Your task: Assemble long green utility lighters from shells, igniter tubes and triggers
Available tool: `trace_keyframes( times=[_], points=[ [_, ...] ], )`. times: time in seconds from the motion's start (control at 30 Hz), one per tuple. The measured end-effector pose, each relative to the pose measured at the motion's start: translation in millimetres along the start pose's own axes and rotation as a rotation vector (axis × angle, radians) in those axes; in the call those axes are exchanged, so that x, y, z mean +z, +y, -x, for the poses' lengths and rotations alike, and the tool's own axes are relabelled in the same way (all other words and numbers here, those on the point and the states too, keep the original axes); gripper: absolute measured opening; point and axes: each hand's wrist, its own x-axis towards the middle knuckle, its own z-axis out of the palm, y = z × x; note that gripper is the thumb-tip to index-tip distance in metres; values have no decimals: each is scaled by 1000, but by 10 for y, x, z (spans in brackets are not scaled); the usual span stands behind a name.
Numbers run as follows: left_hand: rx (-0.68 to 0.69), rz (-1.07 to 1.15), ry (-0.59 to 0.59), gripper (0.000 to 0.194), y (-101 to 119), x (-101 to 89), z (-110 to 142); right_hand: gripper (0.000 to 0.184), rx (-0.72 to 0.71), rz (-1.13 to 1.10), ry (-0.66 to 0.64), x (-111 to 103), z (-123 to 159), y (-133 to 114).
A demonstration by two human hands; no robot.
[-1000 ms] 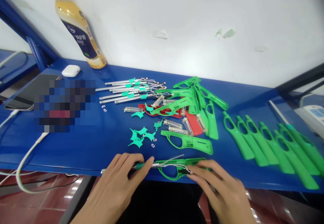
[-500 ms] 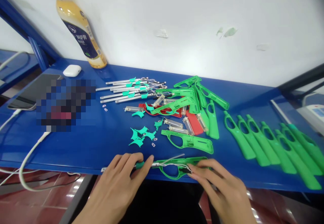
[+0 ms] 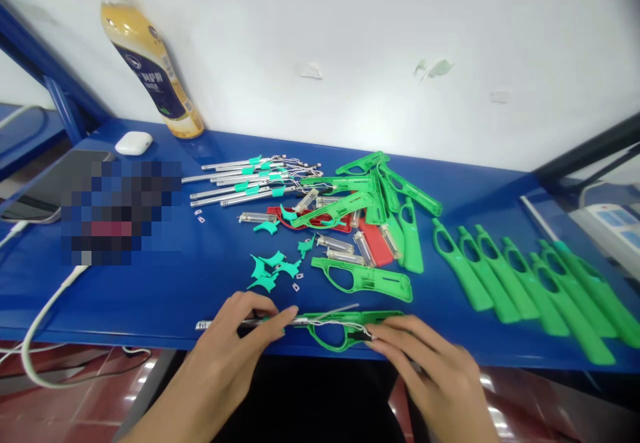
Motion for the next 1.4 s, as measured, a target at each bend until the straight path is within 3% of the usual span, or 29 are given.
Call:
trace_keyframes(
  times=[0.13,0.27,0.4,0.57,0.77,1.07,1.4],
  points=[
    [-8,8,22,52,39,-42,-50,23,-10,15,-1,-2,12,8],
    [32,33,91,43,215,-82,-211,25,-29,15,0,-15,-5,-9],
    [75,63,143,34,375,-1,-397,27,-42,19,16,-45,-38,-32],
    [72,39,153,26,412,138,-530,30,-39,12,31,-86,-91,-78],
    [97,44,172,31,376,212,-510,29,0,-46,64,-107,-164,-137],
    [164,19,194,40,335,197,-506,21,79,-96,0,12,-77,-52],
    [136,73,203,40,326,218,-496,19,150,-119,-1,58,-32,-46]
  ],
)
